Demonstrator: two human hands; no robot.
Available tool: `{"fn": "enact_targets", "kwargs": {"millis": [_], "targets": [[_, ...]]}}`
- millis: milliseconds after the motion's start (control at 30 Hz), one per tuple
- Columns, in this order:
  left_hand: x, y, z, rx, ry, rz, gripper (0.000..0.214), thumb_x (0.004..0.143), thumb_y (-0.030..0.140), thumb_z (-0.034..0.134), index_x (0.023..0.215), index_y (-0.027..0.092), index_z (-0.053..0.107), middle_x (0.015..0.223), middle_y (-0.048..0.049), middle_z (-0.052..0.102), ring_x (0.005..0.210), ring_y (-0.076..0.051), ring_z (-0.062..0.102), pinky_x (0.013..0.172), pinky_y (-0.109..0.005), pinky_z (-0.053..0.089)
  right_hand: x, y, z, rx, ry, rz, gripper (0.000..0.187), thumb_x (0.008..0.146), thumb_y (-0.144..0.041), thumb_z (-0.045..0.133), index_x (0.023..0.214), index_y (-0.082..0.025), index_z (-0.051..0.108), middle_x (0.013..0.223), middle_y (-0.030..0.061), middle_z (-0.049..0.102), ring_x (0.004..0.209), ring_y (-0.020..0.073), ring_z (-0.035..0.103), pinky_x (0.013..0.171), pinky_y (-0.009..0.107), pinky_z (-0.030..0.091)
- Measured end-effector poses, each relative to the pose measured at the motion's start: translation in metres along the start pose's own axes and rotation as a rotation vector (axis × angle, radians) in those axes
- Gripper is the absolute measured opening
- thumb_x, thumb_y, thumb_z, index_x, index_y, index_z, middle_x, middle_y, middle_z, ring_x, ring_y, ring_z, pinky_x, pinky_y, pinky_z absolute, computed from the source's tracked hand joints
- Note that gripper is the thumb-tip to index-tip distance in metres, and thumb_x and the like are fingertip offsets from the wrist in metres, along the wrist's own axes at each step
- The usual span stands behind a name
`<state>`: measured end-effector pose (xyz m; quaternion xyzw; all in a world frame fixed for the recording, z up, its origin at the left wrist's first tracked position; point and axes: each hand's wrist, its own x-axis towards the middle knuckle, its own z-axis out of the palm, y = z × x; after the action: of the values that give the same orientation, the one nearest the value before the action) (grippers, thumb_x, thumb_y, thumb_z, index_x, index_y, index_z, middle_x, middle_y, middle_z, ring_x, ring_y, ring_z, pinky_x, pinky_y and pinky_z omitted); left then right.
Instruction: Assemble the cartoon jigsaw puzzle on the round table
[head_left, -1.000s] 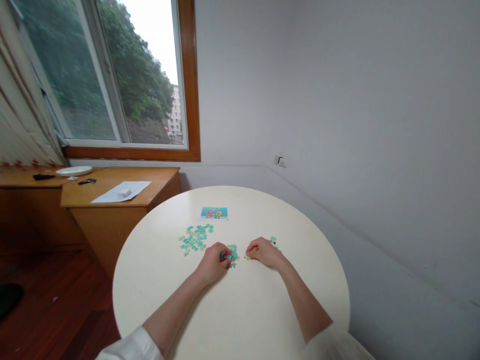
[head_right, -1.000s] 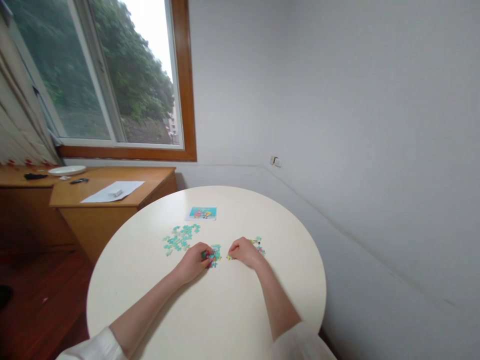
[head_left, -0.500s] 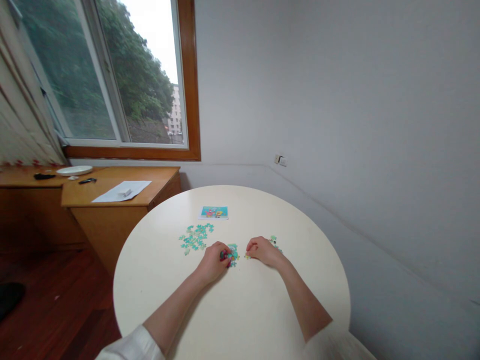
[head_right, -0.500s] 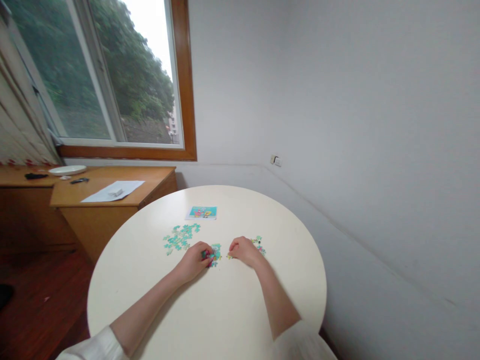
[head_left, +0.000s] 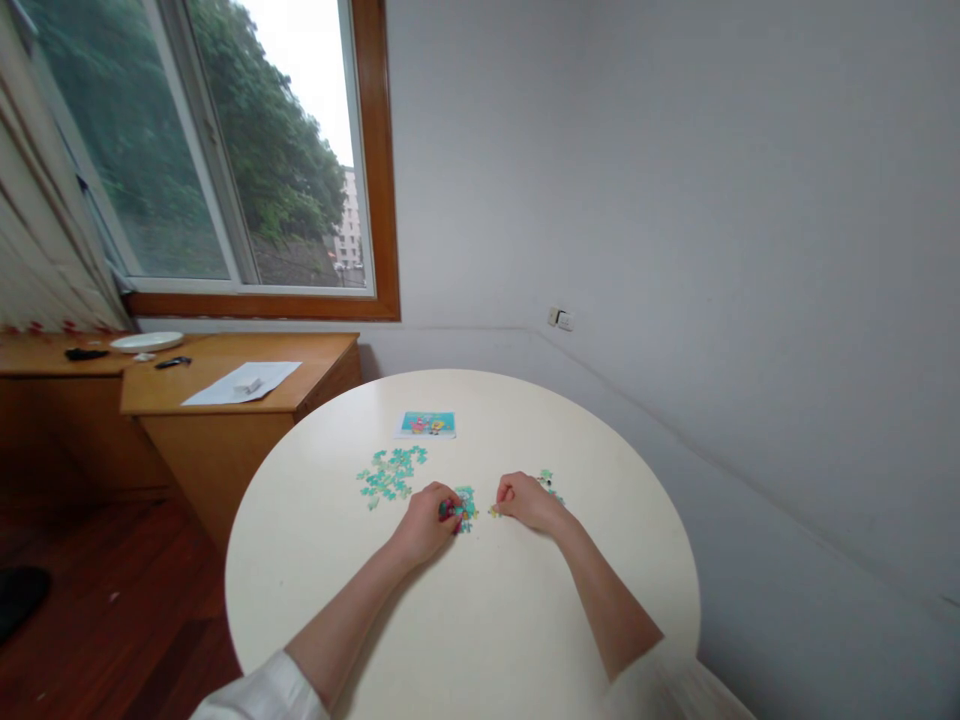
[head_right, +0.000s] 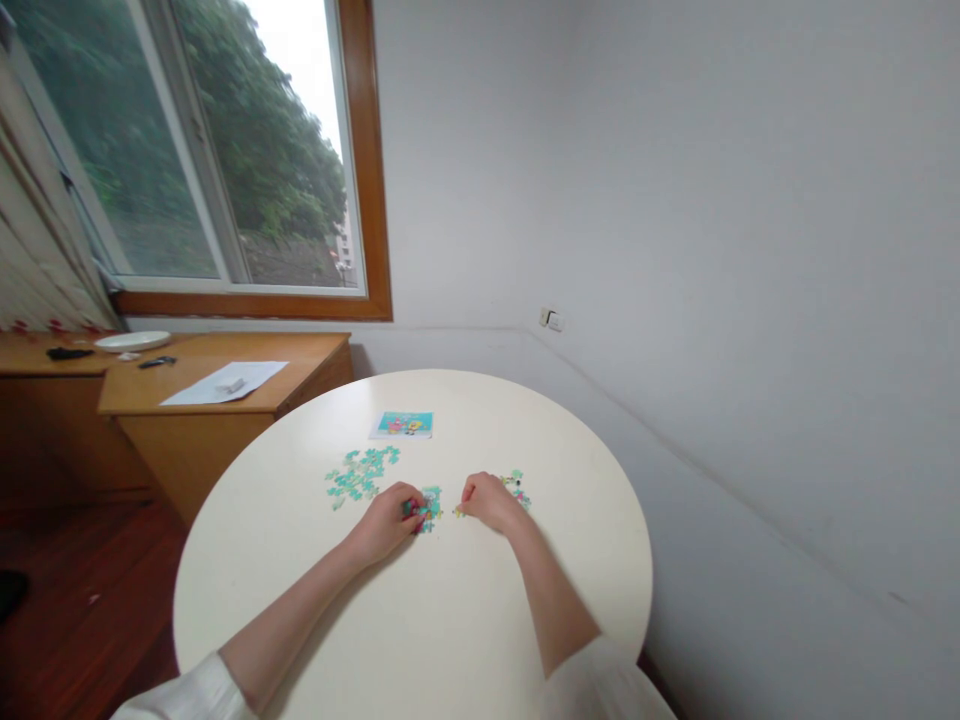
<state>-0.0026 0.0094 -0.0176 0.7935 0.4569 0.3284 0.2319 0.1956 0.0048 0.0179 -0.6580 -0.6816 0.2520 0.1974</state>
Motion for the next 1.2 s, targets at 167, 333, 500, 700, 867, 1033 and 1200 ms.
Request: {"fn": "enact_targets", "kwargs": {"millis": [167,333,500,700,867,1033,1200], "targets": [[0.0,-0.002,0.001,0.002,0.0,0.0,0.013,0.07,0.012,0.061,0.08,0.018,0.065,0.087,-0.0041,0.062,0.081,-0.016,0.057,0.077,-0.027,0.043,0.0,0.002,0.002,0.005,0.003,-0.01,0.007,0.066,-0.015,0.067,0.063,-0.016,0.061,0.058,-0.0006,0.06,0.056,0.0104,0.051,0.053,0.021,0.034],[0.0,-0.001,0.001,0.01,0.006,-0.016,0.012,0.07,0.012,0.06,0.08,0.017,0.065,0.086,-0.004,0.063,0.08,-0.016,0.057,0.076,-0.026,0.044,0.004,0.009,0.001,0.061,0.04,-0.009,0.008,0.067,-0.016,0.066,0.062,-0.016,0.06,0.057,-0.0011,0.06,0.055,0.0089,0.05,0.051,0.019,0.033],[0.001,0.0,0.001,0.019,-0.005,-0.013,0.012,0.07,0.011,0.058,0.079,0.018,0.065,0.087,-0.0047,0.064,0.082,-0.016,0.058,0.078,-0.027,0.044,0.009,0.021,-0.008,0.166,0.149,0.059,0.012,0.071,-0.019,0.062,0.062,-0.015,0.056,0.055,-0.0002,0.06,0.05,0.0081,0.049,0.047,0.019,0.033],[0.001,-0.002,0.002,0.007,0.001,-0.015,0.014,0.07,0.011,0.056,0.08,0.018,0.065,0.088,-0.0044,0.064,0.083,-0.016,0.059,0.079,-0.027,0.045,0.006,0.035,-0.021,0.088,0.181,0.108,0.008,0.068,-0.014,0.061,0.06,-0.015,0.061,0.058,0.0014,0.063,0.055,0.01,0.053,0.051,0.02,0.035],[0.001,-0.003,0.003,0.002,0.001,-0.035,0.015,0.071,0.01,0.055,0.079,0.018,0.065,0.087,-0.0037,0.065,0.082,-0.016,0.059,0.077,-0.027,0.045,0.004,0.035,-0.025,0.053,0.209,0.126,0.008,0.069,-0.015,0.059,0.066,-0.014,0.066,0.064,0.0034,0.065,0.061,0.0117,0.055,0.054,0.021,0.036],[0.001,-0.002,0.002,0.013,-0.005,-0.04,0.015,0.072,0.01,0.055,0.08,0.018,0.064,0.087,-0.0035,0.065,0.081,-0.016,0.059,0.077,-0.026,0.045,0.002,0.03,-0.024,0.077,0.182,0.091,0.01,0.069,-0.012,0.057,0.068,-0.014,0.067,0.061,0.0019,0.064,0.056,0.0102,0.053,0.052,0.02,0.035],[0.0,0.0,0.0,0.032,-0.02,-0.051,0.016,0.072,0.009,0.055,0.081,0.017,0.065,0.087,-0.004,0.066,0.081,-0.016,0.059,0.076,-0.026,0.044,0.001,0.034,-0.024,0.103,0.092,0.063,0.005,0.066,-0.015,0.062,0.068,-0.013,0.066,0.06,0.0019,0.063,0.054,0.0095,0.052,0.05,0.019,0.035]]}}
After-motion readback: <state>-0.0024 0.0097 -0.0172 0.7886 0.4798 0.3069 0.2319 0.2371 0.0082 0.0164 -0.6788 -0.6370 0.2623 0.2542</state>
